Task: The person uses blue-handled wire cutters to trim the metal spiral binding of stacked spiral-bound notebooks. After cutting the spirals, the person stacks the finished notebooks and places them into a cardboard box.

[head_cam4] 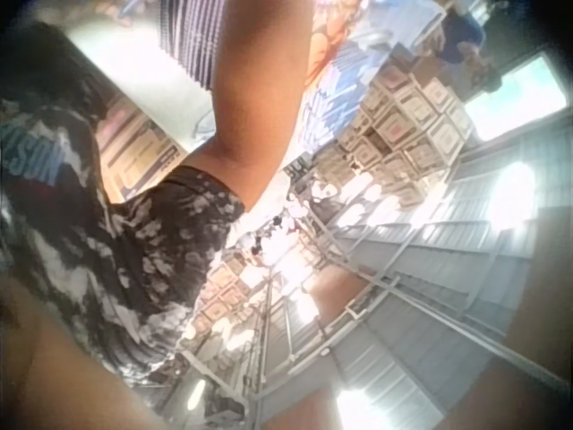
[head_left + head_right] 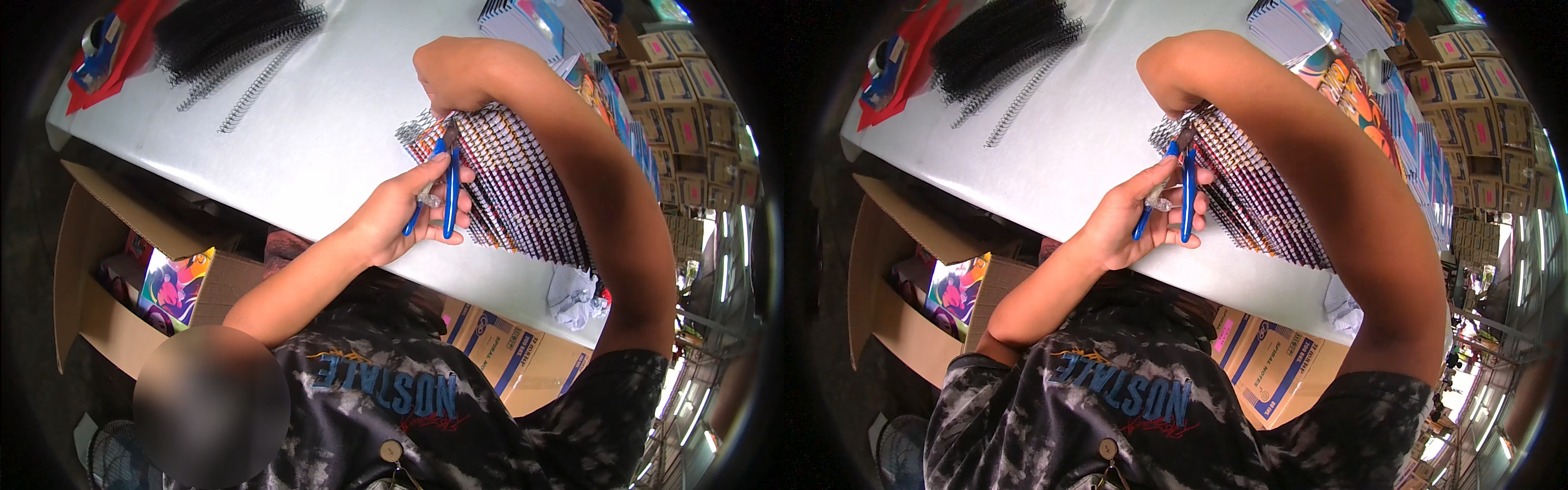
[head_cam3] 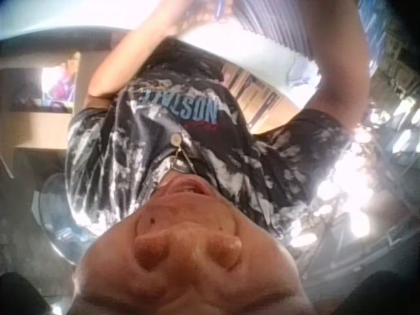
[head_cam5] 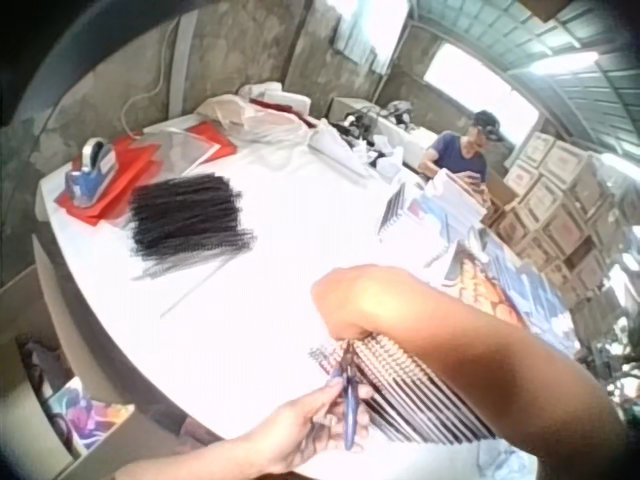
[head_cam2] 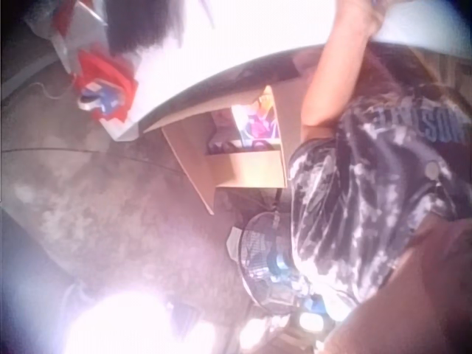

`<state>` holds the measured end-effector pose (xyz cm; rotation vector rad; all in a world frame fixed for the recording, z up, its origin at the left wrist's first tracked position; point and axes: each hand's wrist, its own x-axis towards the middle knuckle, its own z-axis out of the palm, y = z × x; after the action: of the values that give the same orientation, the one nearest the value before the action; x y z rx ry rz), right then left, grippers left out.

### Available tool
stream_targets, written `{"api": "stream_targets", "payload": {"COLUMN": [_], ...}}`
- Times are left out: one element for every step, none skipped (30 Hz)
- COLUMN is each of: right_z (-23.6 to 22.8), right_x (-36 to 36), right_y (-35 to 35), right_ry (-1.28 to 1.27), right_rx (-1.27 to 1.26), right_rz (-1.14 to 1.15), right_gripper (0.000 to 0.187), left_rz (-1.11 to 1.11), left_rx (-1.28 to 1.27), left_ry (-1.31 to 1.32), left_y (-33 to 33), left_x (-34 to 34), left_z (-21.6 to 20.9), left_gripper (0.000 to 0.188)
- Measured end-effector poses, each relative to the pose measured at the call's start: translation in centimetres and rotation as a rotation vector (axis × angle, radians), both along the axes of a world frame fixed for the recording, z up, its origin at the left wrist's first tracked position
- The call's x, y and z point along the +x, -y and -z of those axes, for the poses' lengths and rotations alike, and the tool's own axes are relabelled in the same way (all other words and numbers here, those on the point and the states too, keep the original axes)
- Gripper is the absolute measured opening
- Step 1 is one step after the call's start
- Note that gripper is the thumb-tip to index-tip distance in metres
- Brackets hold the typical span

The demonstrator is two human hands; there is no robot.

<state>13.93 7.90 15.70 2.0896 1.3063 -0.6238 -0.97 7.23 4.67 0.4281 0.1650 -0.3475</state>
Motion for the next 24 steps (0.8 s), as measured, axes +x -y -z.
{"api": "stream_targets", "payload": {"right_z": [-0.1, -0.1, -0.1, 0.0, -0.1, 0.0, 0.0, -0.1, -0.2, -0.2, -0.2, 0.0, 0.1, 0.1, 0.0, -0.1, -0.2, -0.1, 0.0, 0.0, -0.2, -0.2, -0.1, 0.0], "right_x": [0.0, 0.0, -0.1, -0.2, -0.1, 0.0, 0.0, -0.1, 0.0, 0.0, 0.0, 0.1, 0.2, 0.3, 0.3, 0.3, 0.3, 0.2, 0.1, 0.0, -0.2, -0.3, -0.2, -0.1], "right_y": [0.1, 0.1, 0.1, 0.2, 0.3, 0.1, -0.1, -0.2, -0.1, -0.1, -0.1, -0.1, -0.1, -0.3, -0.1, 0.2, 0.7, 0.2, -0.2, -0.5, -0.5, -0.4, -0.3, -0.2], "right_ry": [-0.024, -0.018, -0.012, -0.007, -0.012, -0.019, -0.026, -0.034, -0.040, -0.046, -0.035, -0.024, -0.014, -0.014, -0.009, -0.004, 0.002, -0.001, -0.005, -0.002, 0.006, 0.013, 0.014, 0.016], "right_rx": [0.017, 0.018, 0.017, 0.016, -0.002, -0.020, -0.038, -0.029, -0.021, -0.012, -0.001, 0.010, 0.020, 0.016, 0.007, -0.003, -0.005, 0.002, 0.009, 0.016, 0.019, 0.021, 0.024, 0.027], "right_rz": [0.000, -0.001, 0.002, 0.005, -0.010, -0.034, -0.059, -0.053, -0.039, -0.026, -0.031, -0.036, -0.042, -0.048, -0.037, -0.024, 0.001, -0.013, -0.025, -0.034, -0.024, -0.014, -0.009, -0.003], "right_gripper": [0.020, 0.020, 0.020, 0.019, 0.019, 0.018, 0.018, 0.017, 0.016, 0.016, 0.016, 0.016, 0.016, 0.016, 0.016, 0.016, 0.016, 0.016, 0.016, 0.016, 0.016, 0.016, 0.017, 0.017], "left_rz": [0.019, 0.038, 0.059, 0.062, 0.065, 0.058, 0.034, 0.030, 0.033, 0.036, 0.006, 0.006, 0.005, 0.004, 0.001, -0.001, -0.001, -0.006, -0.009, -0.011, 0.005, 0.021, 0.035, 0.031], "left_rx": [-0.084, -0.169, -0.210, -0.161, -0.112, -0.062, -0.020, -0.052, -0.085, -0.117, 0.096, 0.147, 0.199, 0.250, 0.250, 0.249, 0.247, 0.257, 0.266, 0.274, 0.314, 0.354, 0.394, 0.383], "left_ry": [-0.004, -0.008, -0.014, -0.033, -0.051, -0.070, -0.061, -0.019, 0.025, 0.068, -0.048, -0.026, -0.005, 0.017, 0.023, 0.030, 0.037, 0.036, 0.035, 0.034, 0.044, 0.054, 0.063, 0.055], "left_y": [-0.2, -0.4, -0.6, -0.7, -0.7, -0.8, -0.5, -0.5, -0.5, -0.5, 0.0, 0.1, 0.2, 0.3, 0.4, 0.6, 0.7, 0.5, 0.1, -0.2, -0.4, -0.7, -0.9, -1.0], "left_x": [0.0, 0.0, 0.0, 0.1, 0.2, 0.2, 0.2, 0.2, 0.2, 0.1, 0.0, -0.2, -0.4, -0.4, -0.3, -0.1, 0.1, 0.1, 0.2, 0.2, 0.2, 0.2, 0.3, 0.4], "left_z": [0.3, 0.5, 0.3, 0.0, -0.2, -0.3, -0.2, 0.3, 0.5, 0.6, 0.2, 0.0, -0.1, -0.3, -0.5, -0.8, -1.0, -0.9, -0.9, -0.8, -0.8, -1.0, -1.0, -0.9], "left_gripper": [0.047, 0.047, 0.045, 0.045, 0.045, 0.046, 0.046, 0.046, 0.046, 0.046, 0.048, 0.049, 0.051, 0.052, 0.054, 0.055, 0.057, 0.058, 0.058, 0.059, 0.059, 0.058, 0.058, 0.056]}}
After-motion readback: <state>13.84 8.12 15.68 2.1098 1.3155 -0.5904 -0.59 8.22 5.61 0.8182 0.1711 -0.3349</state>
